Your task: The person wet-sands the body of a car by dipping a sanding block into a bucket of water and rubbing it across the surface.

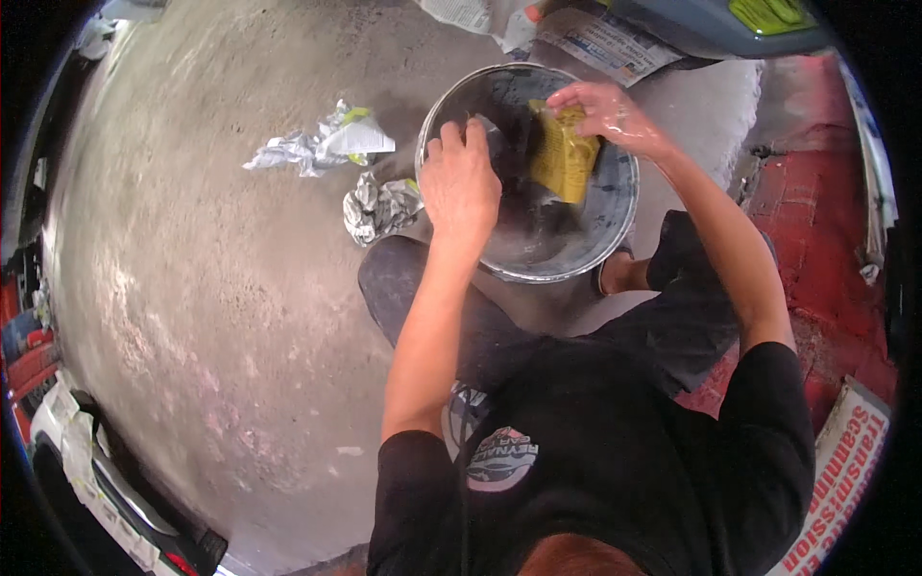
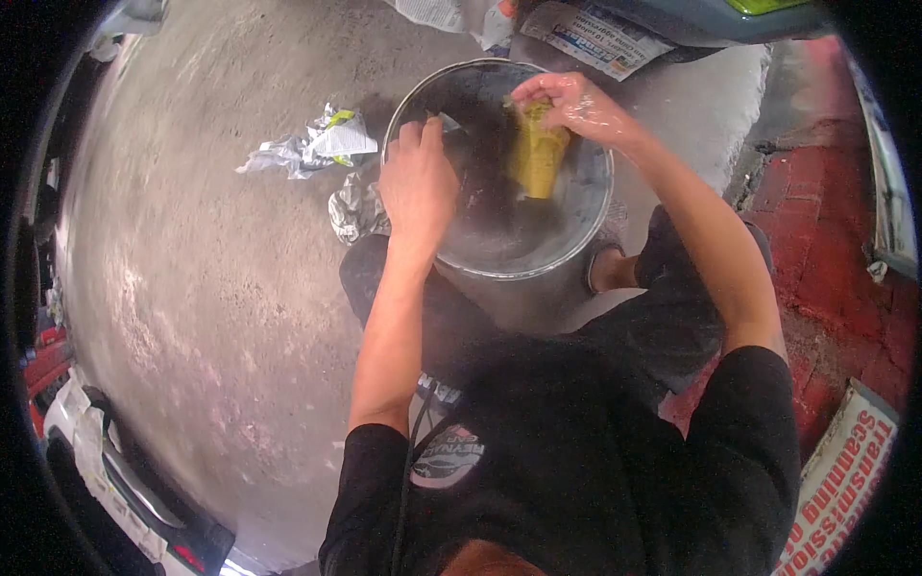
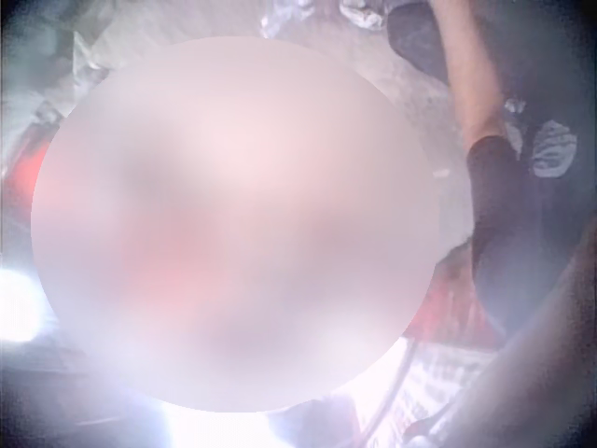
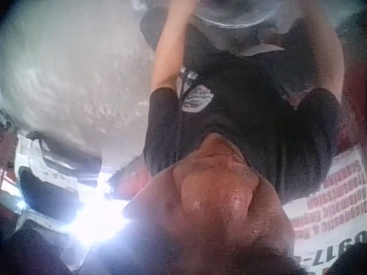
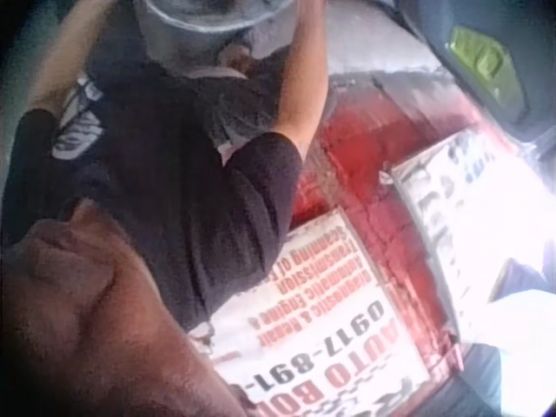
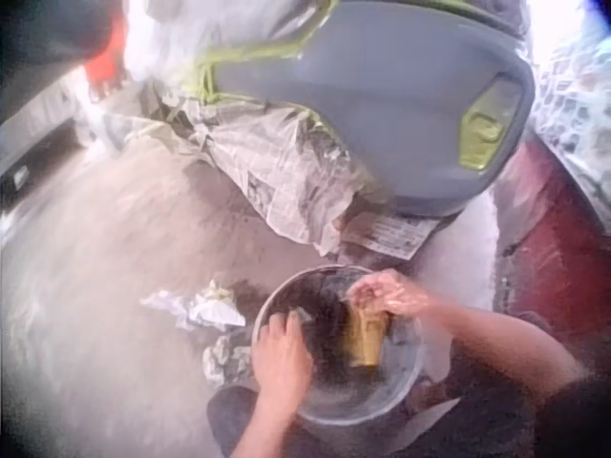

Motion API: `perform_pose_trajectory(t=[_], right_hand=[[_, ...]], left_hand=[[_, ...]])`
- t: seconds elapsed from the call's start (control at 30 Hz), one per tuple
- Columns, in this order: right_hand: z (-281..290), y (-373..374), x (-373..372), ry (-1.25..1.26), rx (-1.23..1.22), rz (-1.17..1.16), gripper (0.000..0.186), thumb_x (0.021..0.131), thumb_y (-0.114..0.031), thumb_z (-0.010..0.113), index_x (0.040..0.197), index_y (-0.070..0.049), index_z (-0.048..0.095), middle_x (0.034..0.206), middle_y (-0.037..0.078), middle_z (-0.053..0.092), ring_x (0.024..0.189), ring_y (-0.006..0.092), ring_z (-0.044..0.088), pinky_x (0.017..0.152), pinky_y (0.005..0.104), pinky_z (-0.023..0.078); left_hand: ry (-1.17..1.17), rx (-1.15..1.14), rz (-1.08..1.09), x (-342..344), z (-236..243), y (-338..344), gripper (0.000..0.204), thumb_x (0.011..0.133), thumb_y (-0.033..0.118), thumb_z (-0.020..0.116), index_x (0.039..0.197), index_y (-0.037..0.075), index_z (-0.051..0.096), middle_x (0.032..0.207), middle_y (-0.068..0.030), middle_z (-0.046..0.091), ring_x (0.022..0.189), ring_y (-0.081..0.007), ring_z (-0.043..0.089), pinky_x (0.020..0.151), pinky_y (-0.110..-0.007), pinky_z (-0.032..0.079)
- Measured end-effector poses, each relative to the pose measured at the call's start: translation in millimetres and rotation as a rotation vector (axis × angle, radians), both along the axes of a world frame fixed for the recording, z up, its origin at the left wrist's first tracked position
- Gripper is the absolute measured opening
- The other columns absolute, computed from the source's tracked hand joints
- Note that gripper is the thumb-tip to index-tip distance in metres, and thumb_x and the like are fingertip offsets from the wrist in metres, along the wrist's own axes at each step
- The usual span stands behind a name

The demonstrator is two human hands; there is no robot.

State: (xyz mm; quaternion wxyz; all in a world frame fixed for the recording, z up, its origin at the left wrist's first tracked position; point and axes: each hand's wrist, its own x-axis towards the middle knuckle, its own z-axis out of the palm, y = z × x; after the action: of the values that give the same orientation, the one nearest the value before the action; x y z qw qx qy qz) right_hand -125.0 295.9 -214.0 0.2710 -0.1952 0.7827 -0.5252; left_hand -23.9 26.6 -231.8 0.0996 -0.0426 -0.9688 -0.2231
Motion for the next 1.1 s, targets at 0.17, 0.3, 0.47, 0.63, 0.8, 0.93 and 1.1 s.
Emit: perform_pose_trajectory(t=[0.17,0.3,0.47,0.63,0.8,0.93,1.1], right_hand=[[70.6,-9.4,23.4,-0.017,-0.145,-0.081,0.048,0.081,0.005,0.059,0.128,0.003,0.062,0.120,0.010,0.068,0.116,0.0191,0.063,0.104,0.0336,0.049],[87.6,-2.2,20.6,-0.054,-0.314,-0.041,0.047,0.082,0.003,0.061,0.129,0.001,0.062,0.119,0.010,0.068,0.115,0.0194,0.063,0.104,0.0345,0.049],[81.1,4.6,20.6,-0.036,-0.427,-0.092,0.055,0.084,-0.007,0.071,0.137,-0.004,0.059,0.122,0.009,0.069,0.116,0.0197,0.063,0.105,0.0358,0.048],[48.6,5.4,34.2,-0.201,-0.086,-0.368,0.057,0.088,-0.015,0.077,0.140,-0.004,0.058,0.119,0.006,0.070,0.110,0.0154,0.065,0.096,0.0333,0.052],[20.8,-12.0,45.2,-0.228,-0.126,-0.635,0.037,0.088,-0.018,0.076,0.121,-0.004,0.069,0.103,0.002,0.069,0.093,0.0137,0.065,0.079,0.0298,0.051],[8.8,-33.0,54.1,-0.252,-0.338,-0.661,0.036,0.093,-0.022,0.075,0.123,-0.004,0.065,0.101,0.003,0.066,0.096,0.0151,0.065,0.084,0.0305,0.052],[13.7,-62.7,74.2,-0.032,-0.501,-0.543,0.048,0.096,-0.019,0.075,0.136,-0.003,0.054,0.115,0.007,0.065,0.113,0.0157,0.060,0.095,0.0321,0.051]], left_hand=[[-0.102,0.681,-0.148,-7.0,-5.9,11.6,0.071,0.086,0.016,0.078,0.148,0.001,0.048,0.135,-0.0269,0.059,0.125,-0.0417,0.059,0.106,-0.048,0.047],[-0.447,1.341,-0.133,-22.6,-11.7,26.2,0.087,0.085,0.015,0.084,0.156,-0.002,0.035,0.140,-0.0253,0.058,0.130,-0.0323,0.057,0.108,-0.044,0.045],[-0.610,1.674,-0.069,-33.7,-9.4,26.0,0.057,0.085,0.009,0.084,0.133,-0.005,0.056,0.118,-0.0155,0.072,0.105,-0.0215,0.068,0.093,-0.038,0.052],[-0.304,1.488,0.061,-27.3,-10.0,24.6,0.019,0.089,0.006,0.076,0.104,-0.003,0.070,0.097,-0.0151,0.076,0.082,-0.0200,0.070,0.077,-0.037,0.054],[0.005,0.936,0.058,-8.3,11.7,25.8,0.016,0.091,0.006,0.067,0.104,-0.003,0.065,0.098,-0.0210,0.069,0.087,-0.0341,0.068,0.079,-0.041,0.053],[0.224,0.755,-0.130,10.9,23.9,37.7,0.031,0.090,0.011,0.070,0.119,-0.001,0.066,0.121,-0.0217,0.063,0.109,-0.0417,0.064,0.092,-0.047,0.052],[0.144,0.646,-0.236,25.7,33.2,45.2,0.038,0.092,0.010,0.066,0.127,-0.003,0.063,0.135,-0.0250,0.054,0.125,-0.0439,0.055,0.104,-0.047,0.047]])
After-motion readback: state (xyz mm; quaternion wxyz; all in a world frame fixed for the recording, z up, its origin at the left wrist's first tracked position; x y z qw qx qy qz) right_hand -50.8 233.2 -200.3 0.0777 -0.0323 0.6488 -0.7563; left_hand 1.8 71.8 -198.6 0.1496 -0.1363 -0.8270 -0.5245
